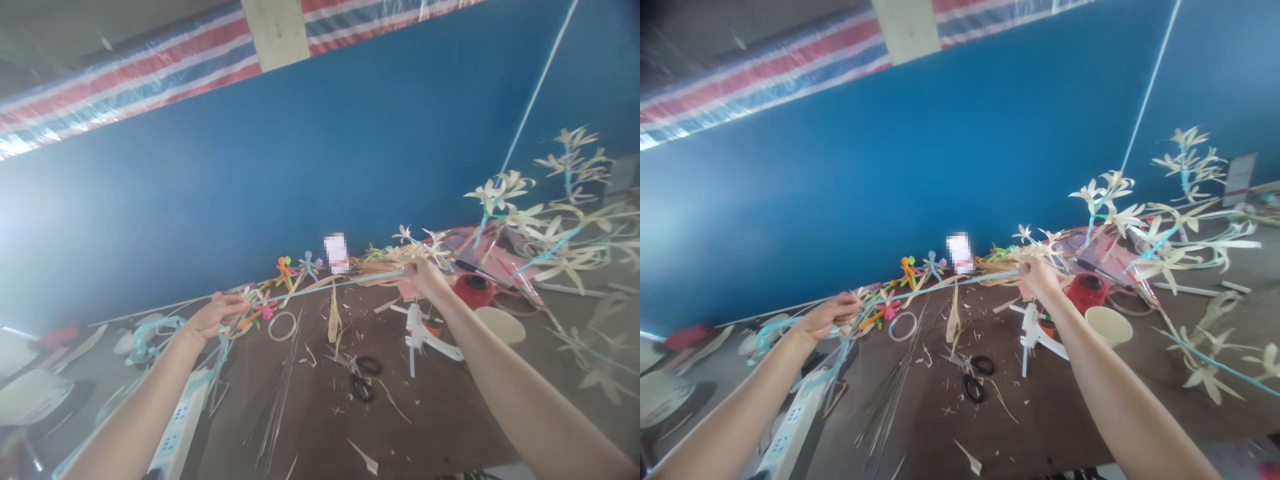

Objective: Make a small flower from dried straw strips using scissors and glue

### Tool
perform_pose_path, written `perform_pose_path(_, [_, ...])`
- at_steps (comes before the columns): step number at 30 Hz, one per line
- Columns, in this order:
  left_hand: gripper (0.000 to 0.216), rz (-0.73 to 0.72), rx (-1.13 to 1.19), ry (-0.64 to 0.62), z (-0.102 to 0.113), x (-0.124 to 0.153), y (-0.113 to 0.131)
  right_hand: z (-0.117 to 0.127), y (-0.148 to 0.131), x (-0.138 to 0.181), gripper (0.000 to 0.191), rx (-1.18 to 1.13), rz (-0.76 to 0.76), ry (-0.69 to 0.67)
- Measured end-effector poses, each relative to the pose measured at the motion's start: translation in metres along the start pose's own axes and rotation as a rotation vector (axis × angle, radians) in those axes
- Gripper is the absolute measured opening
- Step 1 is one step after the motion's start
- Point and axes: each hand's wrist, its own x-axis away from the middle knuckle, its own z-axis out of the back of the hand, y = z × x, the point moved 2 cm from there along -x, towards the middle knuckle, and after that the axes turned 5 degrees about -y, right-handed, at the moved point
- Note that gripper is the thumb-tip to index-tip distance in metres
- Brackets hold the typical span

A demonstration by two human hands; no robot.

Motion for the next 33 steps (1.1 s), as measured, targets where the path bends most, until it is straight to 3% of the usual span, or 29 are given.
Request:
perform_pose_path(2, [0.021,0.007,-0.021,0.002,-0.003,0.001,0.002,0.001,-0.004,0.002,0.019,0.013,-0.013,-0.03])
perform_pose_path(5, [0.02,-0.017,-0.028,-0.004,-0.018,0.002,0.01,-0.004,-0.022,0.008,0.013,-0.036,0.05,-0.19])
perform_pose_path(12, [0.012,-0.059,-0.105,-0.276,-0.084,-0.013,0.04,-0.059,-0.129,0.048,0.025,-0.425,0.414,-0.711])
perform_pose_path(16, [0.012,-0.098,-0.173,-0.38,-0.103,-0.022,0.052,-0.088,-0.166,0.071,0.027,-0.627,0.454,-0.955])
perform_pose_path(23, [0.013,-0.064,-0.139,-0.381,-0.104,-0.024,0.049,-0.093,-0.164,0.072,0.028,-0.92,0.384,-1.083])
perform_pose_path(33, [0.013,-0.056,-0.01,-0.333,-0.097,-0.021,0.033,-0.089,-0.148,0.068,0.026,-1.0,0.336,-1.162])
